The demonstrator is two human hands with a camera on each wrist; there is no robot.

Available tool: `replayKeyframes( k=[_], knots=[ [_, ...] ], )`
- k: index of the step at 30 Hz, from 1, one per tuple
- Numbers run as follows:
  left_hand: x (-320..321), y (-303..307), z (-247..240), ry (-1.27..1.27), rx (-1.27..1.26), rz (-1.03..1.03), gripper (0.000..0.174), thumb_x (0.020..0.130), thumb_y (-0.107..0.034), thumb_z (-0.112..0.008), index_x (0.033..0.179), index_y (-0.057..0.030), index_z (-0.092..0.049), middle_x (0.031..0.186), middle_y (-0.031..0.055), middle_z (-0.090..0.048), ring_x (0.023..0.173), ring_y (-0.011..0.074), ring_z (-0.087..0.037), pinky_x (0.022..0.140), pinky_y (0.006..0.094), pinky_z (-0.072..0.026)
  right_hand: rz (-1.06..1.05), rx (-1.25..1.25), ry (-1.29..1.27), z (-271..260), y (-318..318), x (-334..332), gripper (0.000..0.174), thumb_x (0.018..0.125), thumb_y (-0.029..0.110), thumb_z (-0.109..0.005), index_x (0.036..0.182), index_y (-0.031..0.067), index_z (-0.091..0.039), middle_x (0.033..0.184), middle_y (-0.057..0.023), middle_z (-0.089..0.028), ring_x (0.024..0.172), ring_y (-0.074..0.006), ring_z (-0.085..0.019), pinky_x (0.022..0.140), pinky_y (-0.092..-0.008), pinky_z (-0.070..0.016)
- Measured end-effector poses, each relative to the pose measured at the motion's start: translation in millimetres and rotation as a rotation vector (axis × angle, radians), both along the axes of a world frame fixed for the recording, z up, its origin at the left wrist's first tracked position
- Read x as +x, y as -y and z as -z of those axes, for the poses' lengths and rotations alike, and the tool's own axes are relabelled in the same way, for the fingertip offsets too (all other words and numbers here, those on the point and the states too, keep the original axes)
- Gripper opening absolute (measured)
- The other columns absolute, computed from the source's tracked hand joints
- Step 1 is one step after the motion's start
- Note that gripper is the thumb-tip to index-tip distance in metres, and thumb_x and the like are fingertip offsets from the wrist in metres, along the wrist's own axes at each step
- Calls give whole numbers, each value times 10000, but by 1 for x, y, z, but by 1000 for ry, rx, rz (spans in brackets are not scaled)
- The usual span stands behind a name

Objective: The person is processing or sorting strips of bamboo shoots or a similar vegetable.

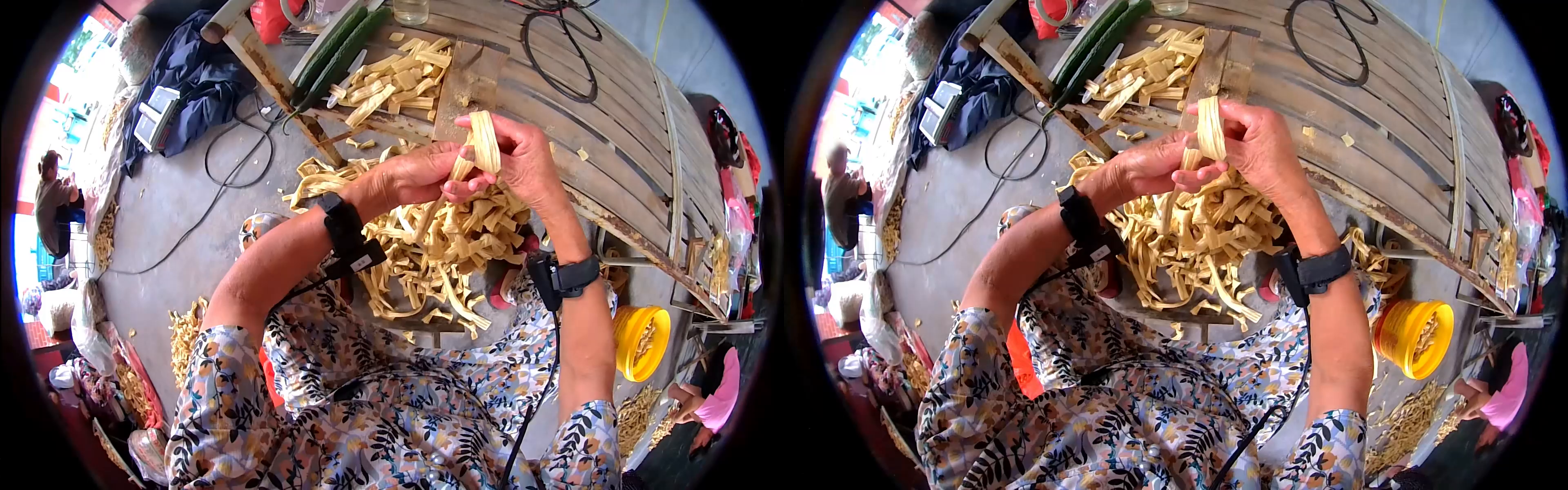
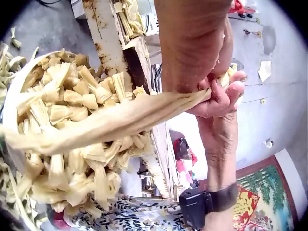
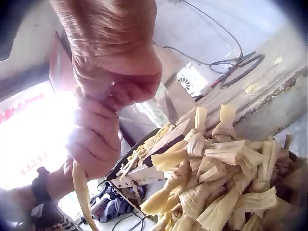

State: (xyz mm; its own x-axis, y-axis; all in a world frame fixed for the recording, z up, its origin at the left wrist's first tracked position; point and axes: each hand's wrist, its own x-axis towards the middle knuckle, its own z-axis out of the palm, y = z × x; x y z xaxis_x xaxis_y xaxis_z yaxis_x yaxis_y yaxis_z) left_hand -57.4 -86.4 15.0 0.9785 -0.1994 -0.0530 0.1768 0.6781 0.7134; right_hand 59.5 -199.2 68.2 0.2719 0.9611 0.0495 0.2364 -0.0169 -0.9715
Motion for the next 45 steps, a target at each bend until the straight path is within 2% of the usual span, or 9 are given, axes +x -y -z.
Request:
replayKeyframes(
  k=[5,11,18,21,24,27,32,38,45],
  knots=[
    [4,5,11,16,-106,-27,353,884,-312,-499,957,30,-542,715,4,-522,492,29,-396,442,158,-310,20,130,348,10,-1,6,292,724,171,-672,992,67,-622,656,-10,-562,598,-108,-558,539,-259,-423],
    [3,8,-16,-129,505,-694,189,884,-162,-493,914,6,-574,687,0,-546,546,43,-465,497,166,-388,429,115,659,12,0,-3,222,697,199,-678,884,85,-646,712,-88,-588,619,-253,-555,557,-287,-428],
    [-3,3,-16,20,733,-710,205,892,-172,-488,892,17,-566,700,8,-559,564,56,-510,523,180,-424,151,-64,-52,17,-8,9,171,770,160,-662,842,5,-659,666,22,-608,625,1,-453,542,-200,-409],
    [-5,4,-23,-87,835,-652,211,877,-184,-513,934,19,-529,715,27,-573,579,74,-539,511,187,-430,191,-98,21,26,-10,12,136,738,106,-663,827,4,-652,680,-6,-618,597,-65,-516,562,-236,-430],
    [0,16,-30,-123,1055,-707,240,861,-185,-528,987,15,-482,723,48,-587,596,89,-559,506,208,-449,264,65,479,43,-12,13,120,699,57,-652,808,6,-642,764,-40,-616,676,-173,-551,627,-272,-443],
    [2,9,-19,-145,872,-700,264,848,-168,-528,1028,7,-444,772,73,-588,671,97,-573,503,232,-465,360,250,690,32,-10,-5,122,673,36,-639,792,10,-633,851,-60,-594,786,-247,-523,688,-293,-436],
    [5,-1,-11,-201,277,-682,231,871,-194,-503,1021,-19,-500,869,11,-538,702,78,-523,634,220,-470,368,353,558,20,-7,0,130,689,20,-653,819,22,-644,832,-37,-587,790,-199,-513,684,-282,-430],
    [1,0,-14,-127,690,-665,262,885,-241,-498,998,-5,-510,713,-23,-493,599,48,-449,530,179,-388,355,183,292,24,-6,-2,118,710,37,-654,826,12,-653,689,-20,-607,613,-107,-534,589,-227,-430],
    [-3,3,-22,-147,527,-586,222,890,-217,-495,948,-10,-553,622,-51,-401,520,26,-310,454,170,-249,577,208,-192,22,2,31,138,726,55,-663,837,-26,-657,722,-11,-623,599,-46,-495,558,-176,-403]
  ],
)
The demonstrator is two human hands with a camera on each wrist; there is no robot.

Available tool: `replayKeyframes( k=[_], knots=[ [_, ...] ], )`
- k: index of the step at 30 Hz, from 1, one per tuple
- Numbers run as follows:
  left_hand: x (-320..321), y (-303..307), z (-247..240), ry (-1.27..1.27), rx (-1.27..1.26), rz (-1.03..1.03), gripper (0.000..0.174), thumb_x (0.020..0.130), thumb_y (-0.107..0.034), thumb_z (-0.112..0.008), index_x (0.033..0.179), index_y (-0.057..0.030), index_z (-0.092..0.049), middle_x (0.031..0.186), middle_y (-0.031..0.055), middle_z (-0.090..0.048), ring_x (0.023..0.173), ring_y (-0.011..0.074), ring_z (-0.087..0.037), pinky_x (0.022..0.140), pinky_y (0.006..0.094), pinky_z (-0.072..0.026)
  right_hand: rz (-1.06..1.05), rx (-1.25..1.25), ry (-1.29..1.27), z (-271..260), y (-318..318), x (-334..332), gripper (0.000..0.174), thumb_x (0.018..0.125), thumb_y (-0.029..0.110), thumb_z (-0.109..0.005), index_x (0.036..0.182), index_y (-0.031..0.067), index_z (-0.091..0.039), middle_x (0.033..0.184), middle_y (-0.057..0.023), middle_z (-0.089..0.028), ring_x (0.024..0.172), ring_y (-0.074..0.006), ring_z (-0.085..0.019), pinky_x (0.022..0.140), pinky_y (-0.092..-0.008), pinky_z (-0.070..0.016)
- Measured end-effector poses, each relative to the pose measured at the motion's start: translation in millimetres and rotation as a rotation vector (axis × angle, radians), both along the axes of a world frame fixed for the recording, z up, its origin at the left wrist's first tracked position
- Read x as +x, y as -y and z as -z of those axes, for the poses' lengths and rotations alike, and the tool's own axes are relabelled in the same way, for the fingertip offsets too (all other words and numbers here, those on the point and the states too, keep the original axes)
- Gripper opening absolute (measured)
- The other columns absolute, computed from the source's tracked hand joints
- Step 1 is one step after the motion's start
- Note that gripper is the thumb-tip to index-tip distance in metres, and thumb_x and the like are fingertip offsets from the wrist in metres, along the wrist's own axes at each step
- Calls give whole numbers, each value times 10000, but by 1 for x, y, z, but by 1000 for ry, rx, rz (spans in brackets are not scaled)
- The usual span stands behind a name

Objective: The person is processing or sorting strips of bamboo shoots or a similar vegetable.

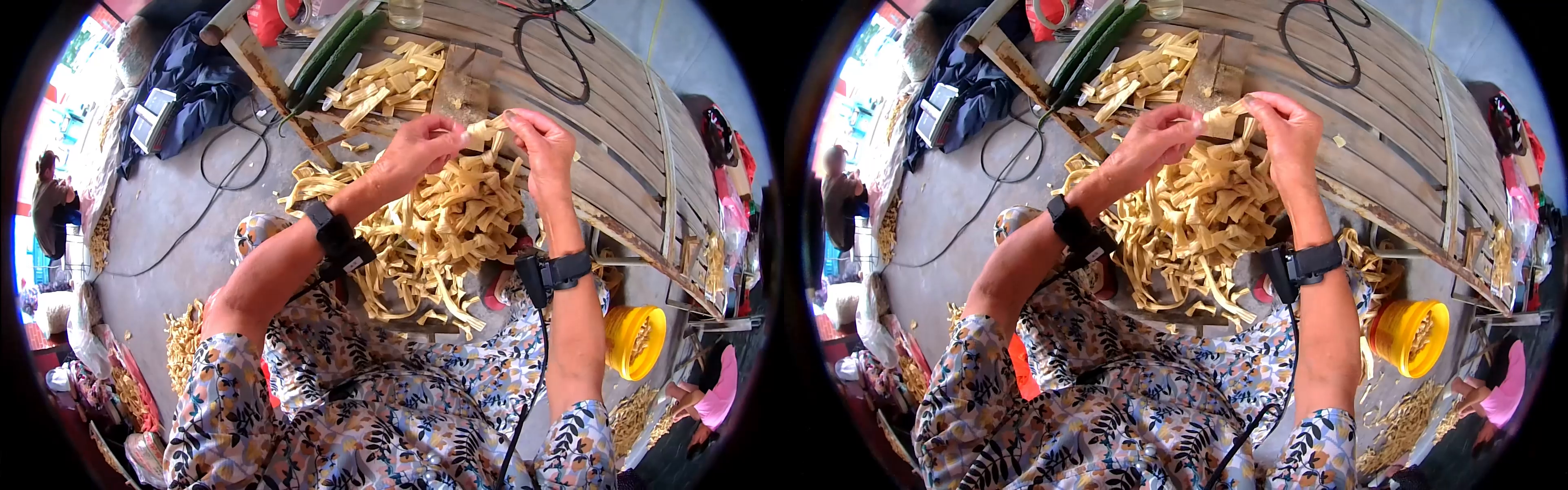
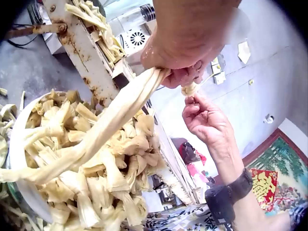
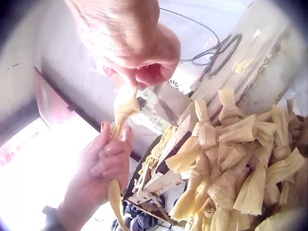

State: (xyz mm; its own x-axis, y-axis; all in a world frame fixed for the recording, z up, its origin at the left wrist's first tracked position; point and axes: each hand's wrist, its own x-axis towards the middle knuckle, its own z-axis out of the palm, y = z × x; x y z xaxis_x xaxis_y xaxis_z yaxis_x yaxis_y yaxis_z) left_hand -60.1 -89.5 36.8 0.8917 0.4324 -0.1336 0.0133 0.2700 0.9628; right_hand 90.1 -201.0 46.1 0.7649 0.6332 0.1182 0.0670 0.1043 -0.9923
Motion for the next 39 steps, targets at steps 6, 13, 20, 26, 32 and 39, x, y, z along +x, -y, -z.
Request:
replayKeyframes(
  k=[6,13,20,26,32,39],
  knots=[
    [-11,-9,5,14,131,116,227,897,-172,-477,958,22,-578,628,-53,-412,538,24,-332,476,160,-269,-57,-24,-119,-1,6,2,173,741,106,-681,872,-3,-655,761,-13,-625,629,-50,-512,573,-176,-416],
    [-11,-12,7,65,22,164,245,903,-194,-477,954,15,-594,649,-50,-432,556,22,-353,490,157,-286,-318,-194,-254,-8,2,-26,255,735,156,-696,952,45,-621,735,38,-575,609,-26,-486,483,-156,-387],
    [-10,-12,2,-2,-19,139,244,898,-200,-487,955,15,-588,648,-51,-440,550,19,-360,486,149,-288,-301,-16,-271,2,-1,-17,151,737,87,-668,868,32,-617,664,41,-517,517,-5,-390,435,-149,-304],
    [-10,-16,9,-14,-80,167,259,899,-214,-487,943,20,-588,651,-54,-432,544,19,-355,484,144,-282,-248,-140,-161,-10,2,-15,160,785,157,-638,870,22,-625,712,13,-571,543,-36,-464,465,-171,-370],
    [-9,-13,5,-23,-72,175,247,899,-204,-484,920,22,-582,632,-54,-420,528,18,-337,471,154,-264,-68,-144,200,-4,4,-7,251,807,214,-615,778,-34,-628,636,-8,-576,549,-49,-489,511,-185,-405],
    [-5,-18,13,68,-291,281,209,896,-180,-485,874,9,-570,559,-65,-370,454,26,-270,421,181,-220,-7,-146,84,-8,11,3,227,806,215,-616,757,-5,-644,592,9,-547,516,-30,-437,481,-175,-352]
  ],
)
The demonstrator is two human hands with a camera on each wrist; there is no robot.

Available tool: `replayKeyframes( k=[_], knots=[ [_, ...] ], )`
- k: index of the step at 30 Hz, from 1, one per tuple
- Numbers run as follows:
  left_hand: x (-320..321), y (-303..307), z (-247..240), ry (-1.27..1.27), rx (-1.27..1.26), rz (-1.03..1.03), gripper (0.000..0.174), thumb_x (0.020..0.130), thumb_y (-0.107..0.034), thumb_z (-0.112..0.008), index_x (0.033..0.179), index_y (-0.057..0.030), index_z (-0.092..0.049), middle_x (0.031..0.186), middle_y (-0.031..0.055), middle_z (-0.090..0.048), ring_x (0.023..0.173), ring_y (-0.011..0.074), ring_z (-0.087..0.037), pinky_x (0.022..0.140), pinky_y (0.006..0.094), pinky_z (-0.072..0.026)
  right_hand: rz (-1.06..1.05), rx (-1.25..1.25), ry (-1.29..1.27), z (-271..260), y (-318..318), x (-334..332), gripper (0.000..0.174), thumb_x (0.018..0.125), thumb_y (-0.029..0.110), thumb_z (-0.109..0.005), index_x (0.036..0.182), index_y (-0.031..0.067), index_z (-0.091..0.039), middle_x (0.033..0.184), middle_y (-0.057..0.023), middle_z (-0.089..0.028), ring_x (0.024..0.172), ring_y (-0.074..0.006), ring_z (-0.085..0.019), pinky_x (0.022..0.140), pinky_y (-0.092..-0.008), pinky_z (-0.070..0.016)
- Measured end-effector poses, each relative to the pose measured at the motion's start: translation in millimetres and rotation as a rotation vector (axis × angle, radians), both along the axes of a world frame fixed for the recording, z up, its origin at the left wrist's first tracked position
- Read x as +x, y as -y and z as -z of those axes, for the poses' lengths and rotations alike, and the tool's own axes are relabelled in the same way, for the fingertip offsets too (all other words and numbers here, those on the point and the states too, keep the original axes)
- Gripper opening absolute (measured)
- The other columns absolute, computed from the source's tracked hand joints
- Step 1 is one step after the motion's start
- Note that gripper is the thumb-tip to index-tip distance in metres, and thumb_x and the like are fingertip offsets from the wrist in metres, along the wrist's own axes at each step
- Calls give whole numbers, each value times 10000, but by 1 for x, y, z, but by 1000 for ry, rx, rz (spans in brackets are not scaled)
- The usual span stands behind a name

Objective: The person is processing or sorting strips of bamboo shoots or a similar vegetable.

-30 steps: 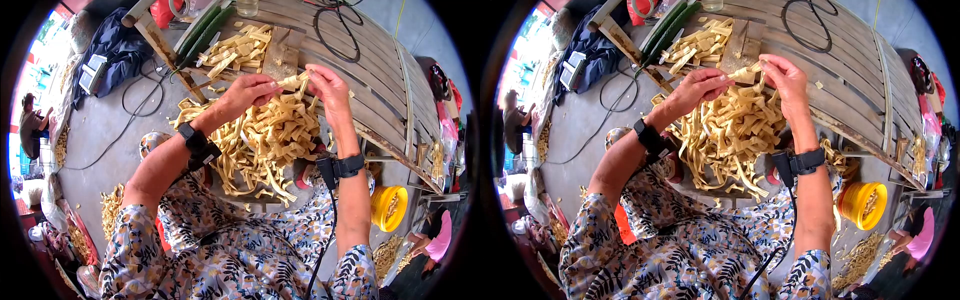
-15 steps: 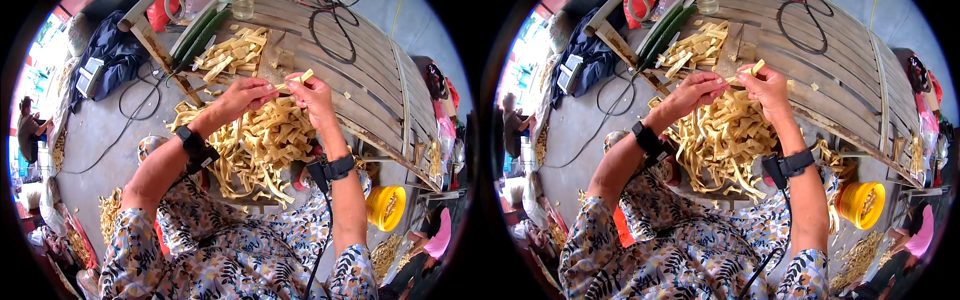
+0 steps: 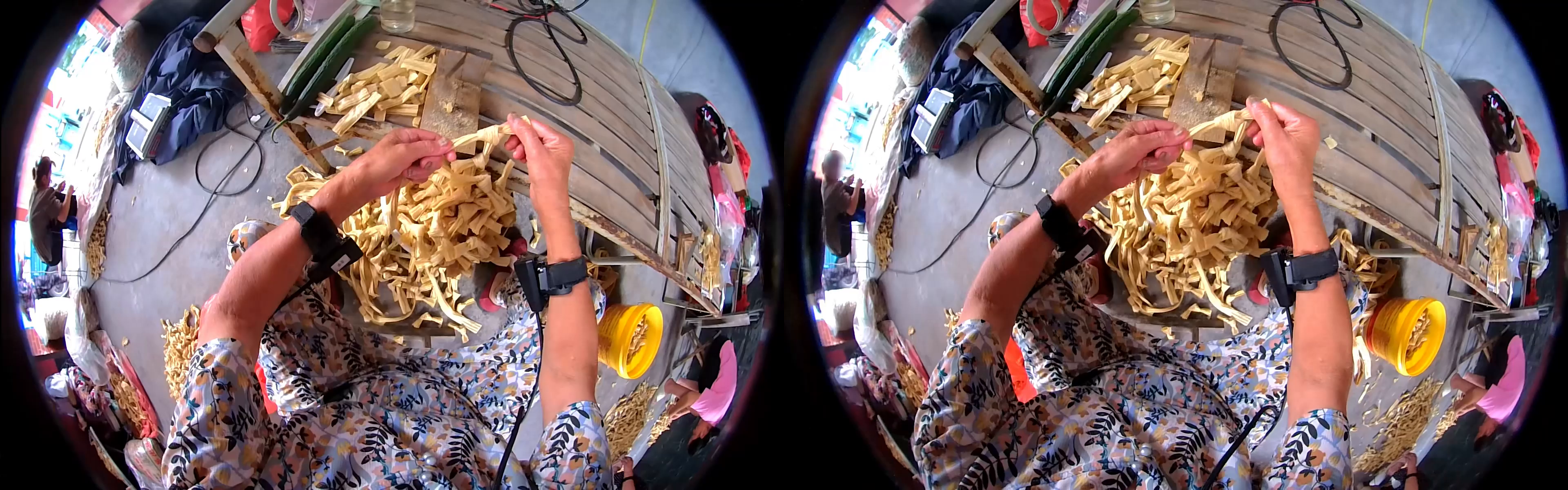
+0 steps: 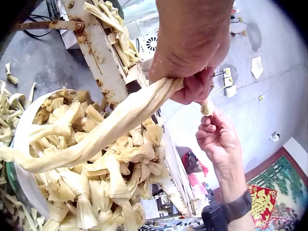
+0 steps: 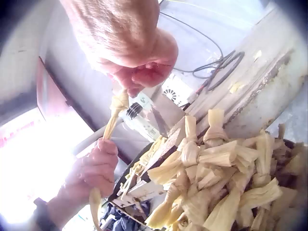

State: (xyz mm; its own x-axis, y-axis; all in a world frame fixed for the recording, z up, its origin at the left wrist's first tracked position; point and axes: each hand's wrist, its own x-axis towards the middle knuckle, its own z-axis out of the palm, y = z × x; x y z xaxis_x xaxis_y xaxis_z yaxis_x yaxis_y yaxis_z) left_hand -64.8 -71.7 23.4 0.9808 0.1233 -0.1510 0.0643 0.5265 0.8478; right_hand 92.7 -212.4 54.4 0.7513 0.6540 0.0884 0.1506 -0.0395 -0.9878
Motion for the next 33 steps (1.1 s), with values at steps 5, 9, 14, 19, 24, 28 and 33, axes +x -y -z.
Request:
replayKeyframes(
  k=[5,9,14,19,24,28,33],
  knots=[
    [2,-7,2,-30,-23,19,203,896,-179,-482,867,4,-564,566,-64,-368,456,27,-267,422,181,-216,-74,-96,-156,-10,-3,0,214,792,239,-638,827,28,-653,686,-6,-595,557,-47,-517,497,-160,-411],
    [8,-11,-6,-27,56,7,222,898,-185,-478,874,17,-567,577,-47,-392,486,39,-304,447,183,-234,-183,-95,-245,-12,-15,-9,259,773,232,-662,932,30,-634,770,-33,-629,592,-72,-579,491,-162,-460],
    [21,-45,-6,27,839,-91,221,882,-223,-510,852,-30,-614,615,-41,-485,536,35,-418,504,168,-383,-23,100,-392,5,-33,21,185,761,104,-660,887,-22,-610,755,-59,-619,584,-86,-583,490,-161,-479],
    [40,-63,-12,0,929,-413,201,846,-215,-544,838,-37,-638,582,-62,-426,532,30,-362,465,180,-289,14,256,-466,14,-55,36,227,755,106,-672,920,-27,-589,778,-69,-605,641,-104,-579,546,-174,-495],
    [61,-71,8,-14,947,-544,210,821,-203,-557,750,-22,-637,545,-58,-408,537,34,-348,469,210,-285,71,332,-504,33,-69,41,210,761,85,-659,919,-33,-587,772,-76,-607,629,-121,-589,537,-185,-494],
    [65,-73,13,-53,950,-562,211,816,-206,-562,757,-16,-634,564,-51,-436,543,41,-358,482,213,-298,103,333,-528,42,-74,42,207,760,83,-661,914,-33,-587,763,-69,-601,626,-120,-587,533,-189,-494],
    [66,-74,11,-130,857,-559,177,792,-166,-569,748,-12,-645,570,7,-513,539,86,-431,510,246,-364,105,349,-534,44,-79,42,213,754,90,-668,910,-32,-588,766,-63,-599,619,-115,-584,531,-189,-492]
  ],
)
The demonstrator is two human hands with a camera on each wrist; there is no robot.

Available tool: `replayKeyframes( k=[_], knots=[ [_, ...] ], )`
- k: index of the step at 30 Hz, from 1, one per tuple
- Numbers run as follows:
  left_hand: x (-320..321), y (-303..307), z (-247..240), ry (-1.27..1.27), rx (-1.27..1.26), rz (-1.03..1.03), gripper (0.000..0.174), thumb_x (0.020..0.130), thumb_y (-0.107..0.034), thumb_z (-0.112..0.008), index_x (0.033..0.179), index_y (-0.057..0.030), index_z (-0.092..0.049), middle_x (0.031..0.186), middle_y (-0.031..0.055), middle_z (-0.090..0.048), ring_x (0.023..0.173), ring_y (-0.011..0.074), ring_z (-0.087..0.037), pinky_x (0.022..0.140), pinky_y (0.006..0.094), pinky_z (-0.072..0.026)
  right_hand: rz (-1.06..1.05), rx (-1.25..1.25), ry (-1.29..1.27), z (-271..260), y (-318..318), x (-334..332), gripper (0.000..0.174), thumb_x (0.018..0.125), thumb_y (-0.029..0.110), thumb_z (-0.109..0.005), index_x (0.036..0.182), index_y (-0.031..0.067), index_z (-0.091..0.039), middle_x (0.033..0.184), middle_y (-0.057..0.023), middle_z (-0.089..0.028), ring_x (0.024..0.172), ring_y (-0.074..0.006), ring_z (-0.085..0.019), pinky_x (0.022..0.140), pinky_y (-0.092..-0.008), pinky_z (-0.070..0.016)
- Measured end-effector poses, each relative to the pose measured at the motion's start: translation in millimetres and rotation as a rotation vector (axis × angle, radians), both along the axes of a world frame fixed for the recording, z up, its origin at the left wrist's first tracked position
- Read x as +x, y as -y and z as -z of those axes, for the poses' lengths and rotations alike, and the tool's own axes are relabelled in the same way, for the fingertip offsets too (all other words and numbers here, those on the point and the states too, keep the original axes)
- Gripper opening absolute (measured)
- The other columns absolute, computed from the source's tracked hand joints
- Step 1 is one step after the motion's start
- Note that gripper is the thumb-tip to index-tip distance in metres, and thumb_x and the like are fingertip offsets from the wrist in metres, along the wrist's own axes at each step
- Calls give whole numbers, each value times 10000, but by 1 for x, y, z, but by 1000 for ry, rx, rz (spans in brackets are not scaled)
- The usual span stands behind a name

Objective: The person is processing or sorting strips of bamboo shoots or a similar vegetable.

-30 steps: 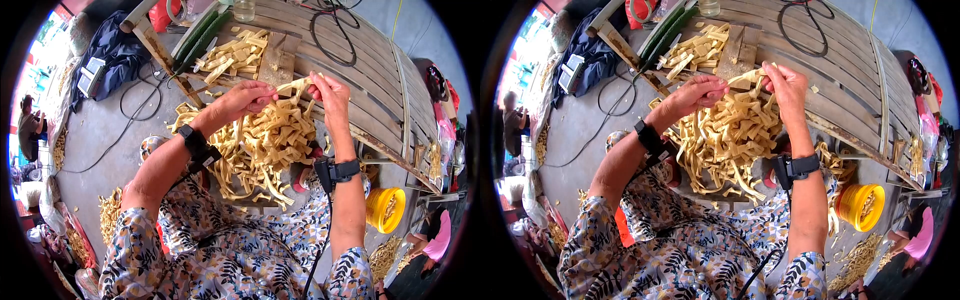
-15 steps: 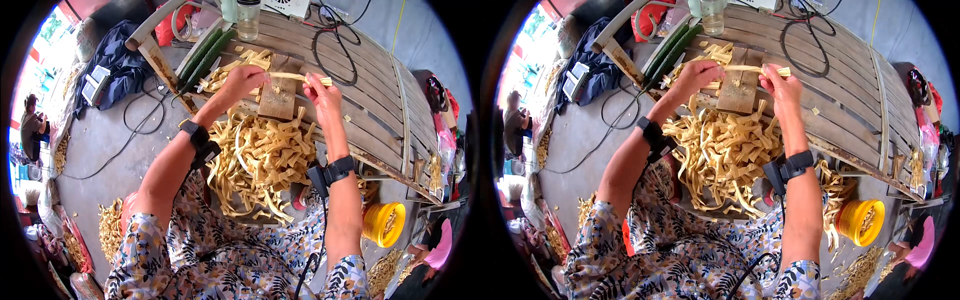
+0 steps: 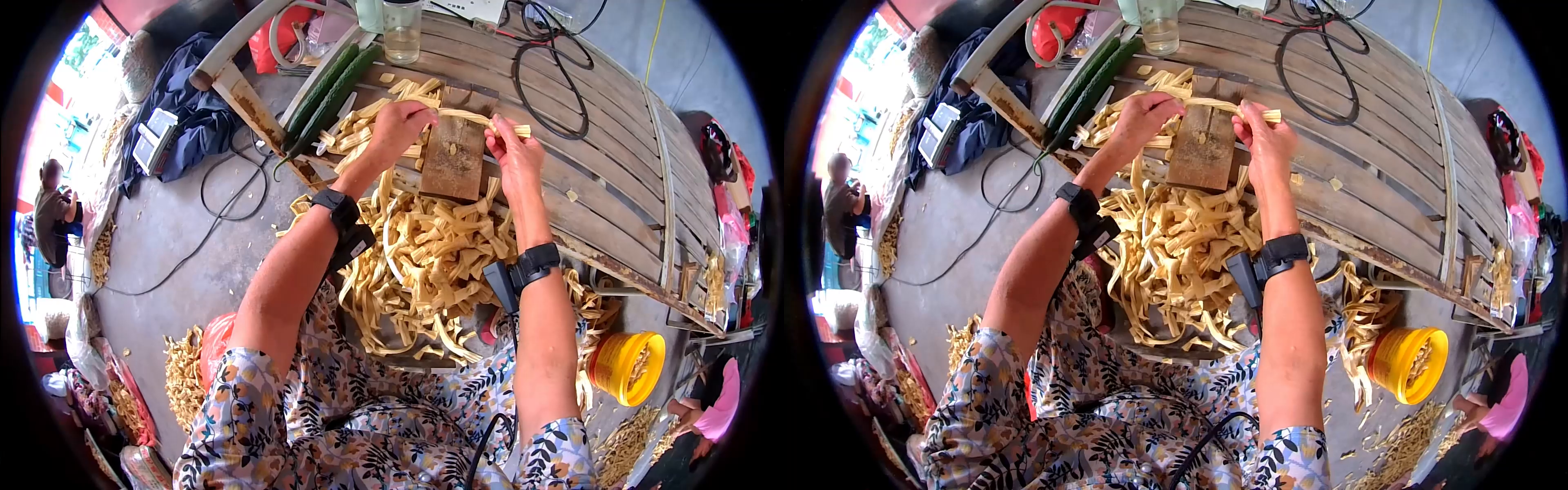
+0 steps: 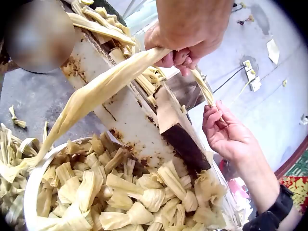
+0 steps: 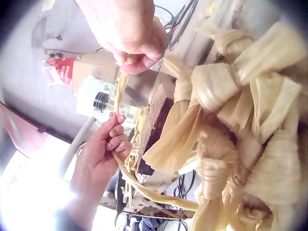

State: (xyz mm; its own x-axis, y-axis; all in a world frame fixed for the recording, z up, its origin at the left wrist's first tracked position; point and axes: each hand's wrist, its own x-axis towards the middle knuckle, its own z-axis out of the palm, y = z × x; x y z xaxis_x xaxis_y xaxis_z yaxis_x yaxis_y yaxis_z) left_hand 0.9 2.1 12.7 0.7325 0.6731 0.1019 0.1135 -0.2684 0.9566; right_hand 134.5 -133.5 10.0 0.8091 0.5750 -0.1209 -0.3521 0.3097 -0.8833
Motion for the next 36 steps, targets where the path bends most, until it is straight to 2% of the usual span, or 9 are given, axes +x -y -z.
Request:
replayKeyframes(
  k=[13,17,21,24,25,27,30,34,36],
  knots=[
    [-1,-7,28,-62,232,-127,151,783,-158,-581,753,-21,-636,552,-31,-462,536,63,-405,488,226,-335,197,-290,283,29,2,15,183,750,126,-659,803,-38,-597,673,-55,-591,500,-107,-560,437,-214,-457],
    [-18,6,-5,41,-14,70,191,848,-174,-526,814,-21,-634,582,-57,-438,544,30,-369,489,195,-304,48,-265,264,-22,20,0,193,770,176,-656,780,-14,-628,693,-59,-608,518,-93,-566,446,-188,-447],
    [-37,22,-20,56,-194,299,225,885,-206,-494,901,-21,-621,609,-67,-380,542,34,-324,500,183,-285,-500,-688,588,-69,58,-10,277,806,311,-618,867,44,-655,815,-40,-631,766,-86,-585,658,-234,-492],
    [-42,37,-23,53,-127,391,223,894,-207,-488,922,-31,-621,623,-63,-395,556,30,-345,499,180,-294,-364,-436,770,-73,80,-4,264,818,288,-607,919,49,-649,869,-32,-634,846,-92,-572,727,-266,-479],
    [-42,43,-27,33,-45,404,219,895,-205,-487,927,-32,-619,625,-61,-400,560,29,-352,497,181,-297,-294,-429,743,-74,82,-7,220,800,225,-639,910,35,-653,744,-13,-614,710,-65,-551,599,-184,-445],
    [-39,56,-28,40,127,438,207,900,-194,-481,943,-37,-608,622,-57,-416,567,27,-377,490,182,-312,-353,-305,620,-71,78,-23,175,793,163,-640,902,26,-647,751,-12,-614,697,-65,-553,603,-183,-447],
    [-44,71,-36,1,-25,528,225,905,-216,-473,954,-38,-601,626,-56,-424,570,28,-382,494,181,-322,-437,-273,568,-68,76,-25,124,762,24,-628,885,10,-636,791,-16,-611,690,-64,-557,620,-191,-460],
    [-50,64,-22,6,-639,596,258,905,-245,-472,950,-20,-589,641,-44,-452,566,33,-390,497,175,-323,-432,-213,748,-63,78,-18,114,763,1,-605,875,-2,-629,846,-25,-612,741,-77,-564,682,-206,-468],
    [-48,59,-14,38,-598,556,205,886,-185,-501,944,-6,-584,651,-31,-481,554,31,-390,498,173,-329,-453,-121,826,-63,77,-22,114,776,12,-596,884,-6,-628,862,-30,-619,771,-80,-567,712,-210,-464]
  ],
)
